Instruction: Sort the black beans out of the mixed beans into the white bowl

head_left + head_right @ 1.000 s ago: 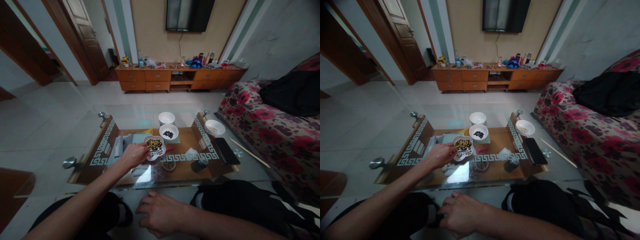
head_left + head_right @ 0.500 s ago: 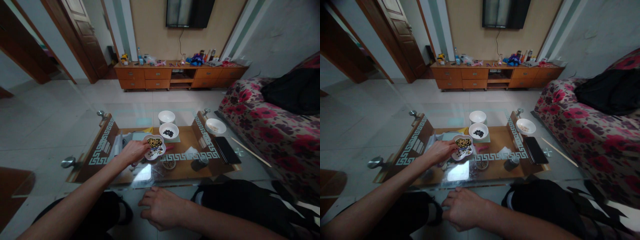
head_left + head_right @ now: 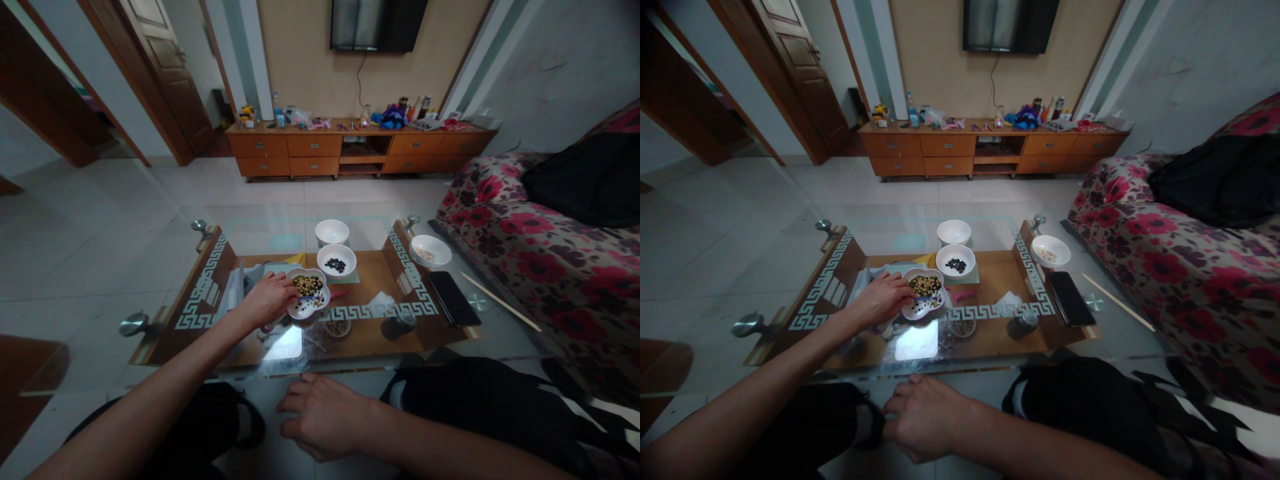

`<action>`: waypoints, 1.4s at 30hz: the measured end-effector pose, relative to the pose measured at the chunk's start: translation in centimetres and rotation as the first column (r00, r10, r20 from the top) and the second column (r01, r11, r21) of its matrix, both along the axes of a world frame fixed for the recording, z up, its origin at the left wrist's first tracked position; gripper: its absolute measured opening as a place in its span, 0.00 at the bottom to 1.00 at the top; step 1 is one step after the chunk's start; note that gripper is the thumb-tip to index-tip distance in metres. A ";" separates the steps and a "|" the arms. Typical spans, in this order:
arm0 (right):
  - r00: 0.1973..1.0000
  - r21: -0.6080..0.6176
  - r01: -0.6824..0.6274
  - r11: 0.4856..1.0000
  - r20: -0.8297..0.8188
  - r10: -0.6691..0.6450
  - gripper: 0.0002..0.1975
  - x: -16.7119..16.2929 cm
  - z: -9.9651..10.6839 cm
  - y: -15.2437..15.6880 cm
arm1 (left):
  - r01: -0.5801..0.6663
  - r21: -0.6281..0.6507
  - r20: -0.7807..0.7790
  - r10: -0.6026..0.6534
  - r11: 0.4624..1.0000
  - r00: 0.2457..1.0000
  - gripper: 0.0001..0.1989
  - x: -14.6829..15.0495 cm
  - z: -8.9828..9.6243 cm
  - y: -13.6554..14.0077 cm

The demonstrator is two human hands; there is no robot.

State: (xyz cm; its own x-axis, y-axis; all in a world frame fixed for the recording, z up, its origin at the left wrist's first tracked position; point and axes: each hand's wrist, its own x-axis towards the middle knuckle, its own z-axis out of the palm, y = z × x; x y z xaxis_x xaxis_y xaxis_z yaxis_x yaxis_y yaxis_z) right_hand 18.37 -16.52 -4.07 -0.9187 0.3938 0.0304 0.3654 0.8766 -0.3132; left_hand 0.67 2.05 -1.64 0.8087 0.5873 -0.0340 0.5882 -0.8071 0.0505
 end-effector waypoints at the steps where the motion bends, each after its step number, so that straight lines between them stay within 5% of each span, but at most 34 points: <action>1: 1.000 0.004 0.000 1.000 -0.004 0.000 0.06 0.0 -0.1 0.0 | -0.002 -0.004 -0.003 0.002 1.000 1.000 0.11 0.1 0.0 0.0; 18: 1.000 -0.025 0.007 1.000 0.029 -0.006 0.06 0.0 -0.3 0.0 | 0.015 -0.074 0.130 -0.005 0.997 0.992 0.10 -0.1 -1.4 1.5; 25: 1.000 0.009 0.000 1.000 0.023 0.000 0.06 0.1 0.1 0.0 | -0.230 -0.035 0.419 0.223 0.972 0.880 0.10 2.2 -1.3 2.8; 31: 0.999 0.016 -0.007 1.000 0.047 0.006 0.06 0.1 -0.3 0.1 | -0.188 0.049 0.338 0.161 0.981 0.927 0.09 3.4 -1.2 3.2; 42: 1.000 0.024 0.006 1.000 0.021 -0.007 0.06 0.2 0.0 0.2 | -0.102 0.081 0.224 0.081 0.992 0.971 0.07 0.1 -0.9 2.4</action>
State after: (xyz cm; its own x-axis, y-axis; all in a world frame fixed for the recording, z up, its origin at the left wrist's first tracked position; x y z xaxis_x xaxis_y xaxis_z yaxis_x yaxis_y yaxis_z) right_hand 18.62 -16.34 -4.10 -0.9167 0.3991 0.0209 0.3772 0.8813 -0.2846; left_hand 0.72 4.45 -2.56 0.7331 0.6514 0.1955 0.6424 -0.7576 0.1153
